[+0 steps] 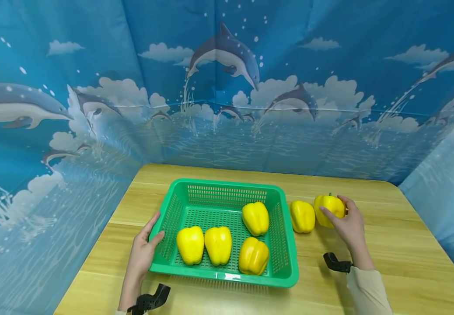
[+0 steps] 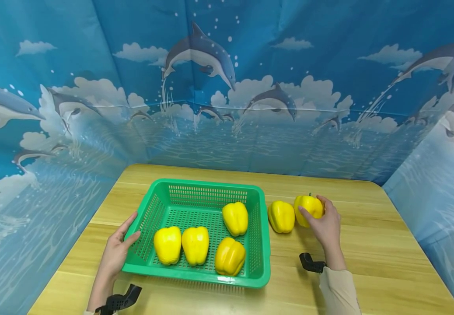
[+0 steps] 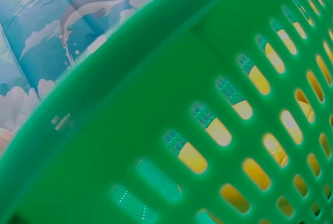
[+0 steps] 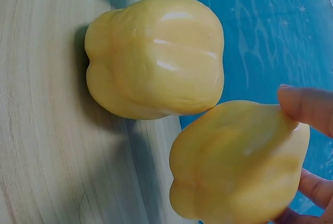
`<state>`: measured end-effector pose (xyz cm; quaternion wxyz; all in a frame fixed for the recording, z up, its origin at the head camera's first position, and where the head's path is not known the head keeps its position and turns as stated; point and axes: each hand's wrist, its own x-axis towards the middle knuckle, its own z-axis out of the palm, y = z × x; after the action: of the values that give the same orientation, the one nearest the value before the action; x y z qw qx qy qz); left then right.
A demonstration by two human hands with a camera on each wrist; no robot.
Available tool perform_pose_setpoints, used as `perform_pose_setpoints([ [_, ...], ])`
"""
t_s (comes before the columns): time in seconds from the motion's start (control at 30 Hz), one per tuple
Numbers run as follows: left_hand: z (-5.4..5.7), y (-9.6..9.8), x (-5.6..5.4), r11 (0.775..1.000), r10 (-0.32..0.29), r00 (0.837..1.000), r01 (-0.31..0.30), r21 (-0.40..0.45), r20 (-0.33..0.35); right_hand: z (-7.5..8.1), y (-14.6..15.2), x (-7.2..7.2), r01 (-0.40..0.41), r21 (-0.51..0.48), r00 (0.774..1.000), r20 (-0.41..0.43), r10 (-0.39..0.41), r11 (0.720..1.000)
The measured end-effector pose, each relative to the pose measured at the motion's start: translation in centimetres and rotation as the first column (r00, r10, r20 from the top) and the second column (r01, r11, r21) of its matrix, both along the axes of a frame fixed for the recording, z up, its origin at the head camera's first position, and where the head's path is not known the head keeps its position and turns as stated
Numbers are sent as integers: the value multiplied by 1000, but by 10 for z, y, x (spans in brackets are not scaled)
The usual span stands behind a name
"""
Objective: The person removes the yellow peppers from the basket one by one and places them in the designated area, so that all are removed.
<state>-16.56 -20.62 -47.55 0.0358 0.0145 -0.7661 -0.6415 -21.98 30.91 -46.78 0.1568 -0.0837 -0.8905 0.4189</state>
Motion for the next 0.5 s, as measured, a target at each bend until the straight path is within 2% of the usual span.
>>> perform_pose_setpoints([
  [0.27, 0, 0, 0, 1000, 1, 1000, -1, 0, 0, -4, 4, -2, -35, -9, 999, 40, 35, 999],
  [0.5, -1, 0, -1, 1000, 7, 1000, -7, -1, -5, -9, 6, -6, -47, 36, 994, 102, 43, 998],
])
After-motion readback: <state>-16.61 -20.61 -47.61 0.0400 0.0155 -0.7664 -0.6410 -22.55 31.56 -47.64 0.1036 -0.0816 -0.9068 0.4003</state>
